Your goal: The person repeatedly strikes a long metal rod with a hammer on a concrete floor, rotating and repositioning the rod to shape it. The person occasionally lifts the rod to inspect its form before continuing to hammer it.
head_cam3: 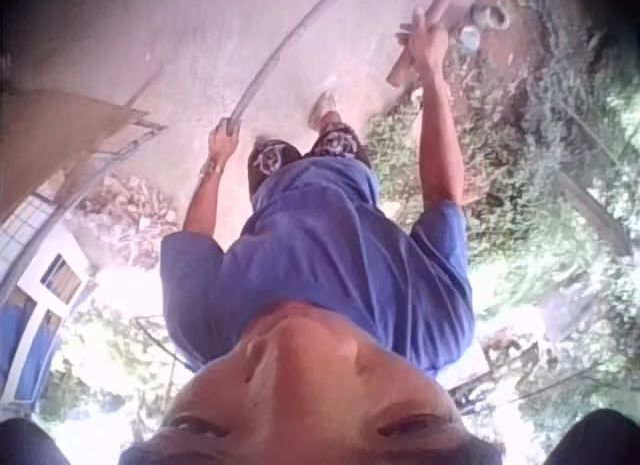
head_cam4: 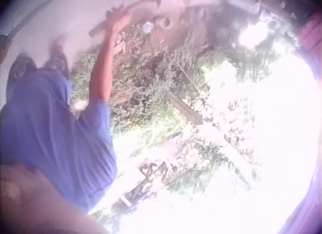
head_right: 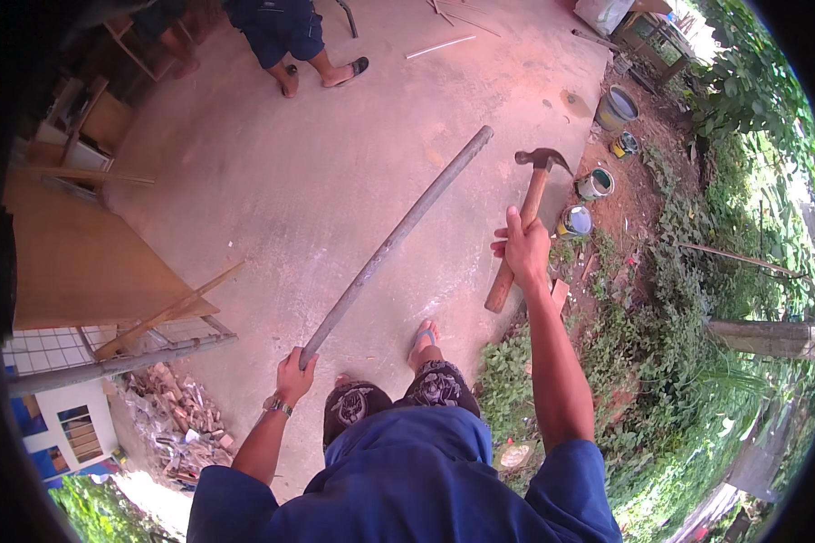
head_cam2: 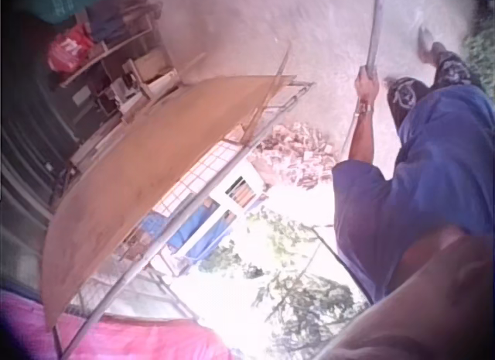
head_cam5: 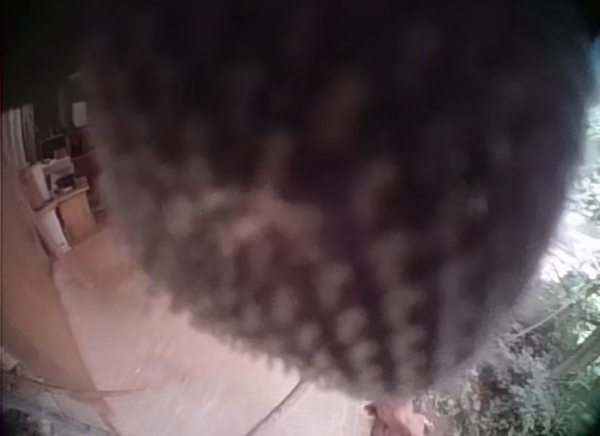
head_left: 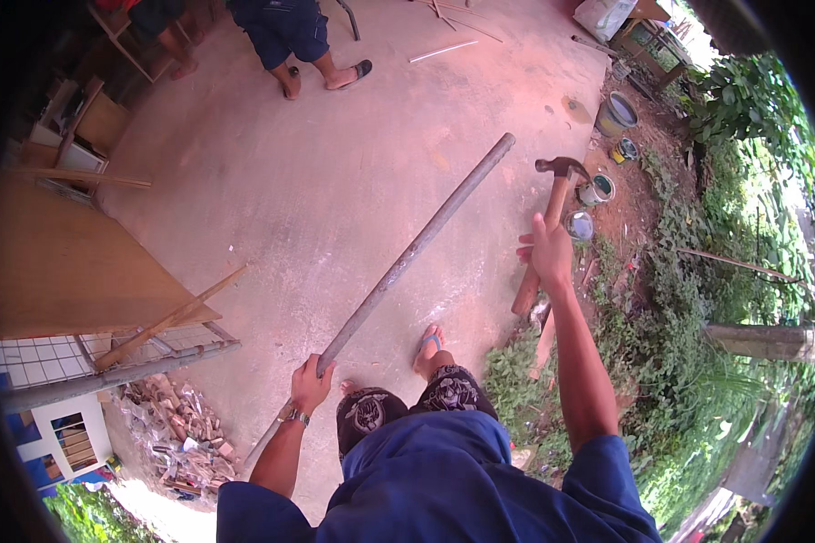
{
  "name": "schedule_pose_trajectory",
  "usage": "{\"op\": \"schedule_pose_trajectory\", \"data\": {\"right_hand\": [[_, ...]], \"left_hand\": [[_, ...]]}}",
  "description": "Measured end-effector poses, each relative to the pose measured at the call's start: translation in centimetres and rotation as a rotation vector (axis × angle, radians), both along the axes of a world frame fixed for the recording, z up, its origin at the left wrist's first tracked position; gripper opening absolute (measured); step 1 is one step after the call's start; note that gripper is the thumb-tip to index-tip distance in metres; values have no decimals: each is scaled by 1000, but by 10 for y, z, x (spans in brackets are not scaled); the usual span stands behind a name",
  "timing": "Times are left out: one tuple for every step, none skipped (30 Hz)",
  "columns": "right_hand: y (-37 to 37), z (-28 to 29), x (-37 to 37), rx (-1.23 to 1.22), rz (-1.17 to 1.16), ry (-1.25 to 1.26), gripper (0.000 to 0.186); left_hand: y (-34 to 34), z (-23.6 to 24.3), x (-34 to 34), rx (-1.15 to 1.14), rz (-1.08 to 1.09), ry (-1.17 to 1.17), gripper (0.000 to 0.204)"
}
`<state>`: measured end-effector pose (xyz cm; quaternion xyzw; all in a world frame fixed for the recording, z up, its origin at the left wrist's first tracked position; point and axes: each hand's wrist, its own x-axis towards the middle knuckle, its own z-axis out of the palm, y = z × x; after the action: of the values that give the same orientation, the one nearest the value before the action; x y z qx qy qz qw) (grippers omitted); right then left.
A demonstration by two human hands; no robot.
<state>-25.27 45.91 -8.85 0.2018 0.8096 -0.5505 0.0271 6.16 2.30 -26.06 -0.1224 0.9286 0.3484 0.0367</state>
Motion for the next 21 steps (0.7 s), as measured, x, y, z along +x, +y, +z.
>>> {"op": "schedule_pose_trajectory", "data": {"right_hand": [[11,-38,0,61,27,-72,49],[18,-77,2,77,61,-110,47],[20,-116,6,69,91,-185,48],[18,-154,7,59,119,-258,48],[14,-190,11,77,165,-330,49],[7,-224,12,82,198,-387,49],[-3,-256,14,43,240,-398,50],[-15,-286,12,31,269,-452,51],[-27,-313,9,57,324,-430,46],[-41,-341,3,99,384,-326,43],[-55,-368,-7,131,431,-254,40],[-72,-397,-18,147,460,-239,38],[-87,-424,-31,96,488,-211,31],[-103,-454,-49,127,541,-86,32],[-118,-483,-68,148,582,-34,33],[-134,-512,-88,148,633,37,34],[-150,-540,-107,146,637,6,33],[-164,-565,-127,129,645,-2,33],[-174,-586,-143,95,657,-5,32],[-183,-602,-156,131,666,-2,33],[-192,-617,-169,140,680,1,35]], "left_hand": [[-2,-11,-15,3,5,-46,31],[-5,-25,-24,0,17,-131,31],[-10,-45,-42,-33,18,-158,32],[-14,-71,-62,-70,28,-208,32],[-17,-97,-71,-117,34,-286,32],[-22,-128,-87,-101,66,-338,31],[-27,-159,-98,-61,99,-350,29],[-33,-192,-110,-39,130,-375,27],[-39,-227,-119,4,149,-358,27],[-46,-262,-127,37,173,-337,26],[-52,-299,-137,65,202,-314,26],[-61,-336,-148,37,183,-243,26],[-70,-372,-156,4,178,-169,26],[-78,-411,-164,-26,173,-101,27],[-87,-447,-173,-21,188,-79,29],[-97,-481,-180,-113,182,-31,30],[-109,-512,-186,-204,177,0,30],[-117,-540,-192,-290,185,-1,31],[-121,-565,-193,-302,212,57,32],[-127,-582,-192,-319,253,83,33],[-134,-597,-192,-342,298,107,34]]}}
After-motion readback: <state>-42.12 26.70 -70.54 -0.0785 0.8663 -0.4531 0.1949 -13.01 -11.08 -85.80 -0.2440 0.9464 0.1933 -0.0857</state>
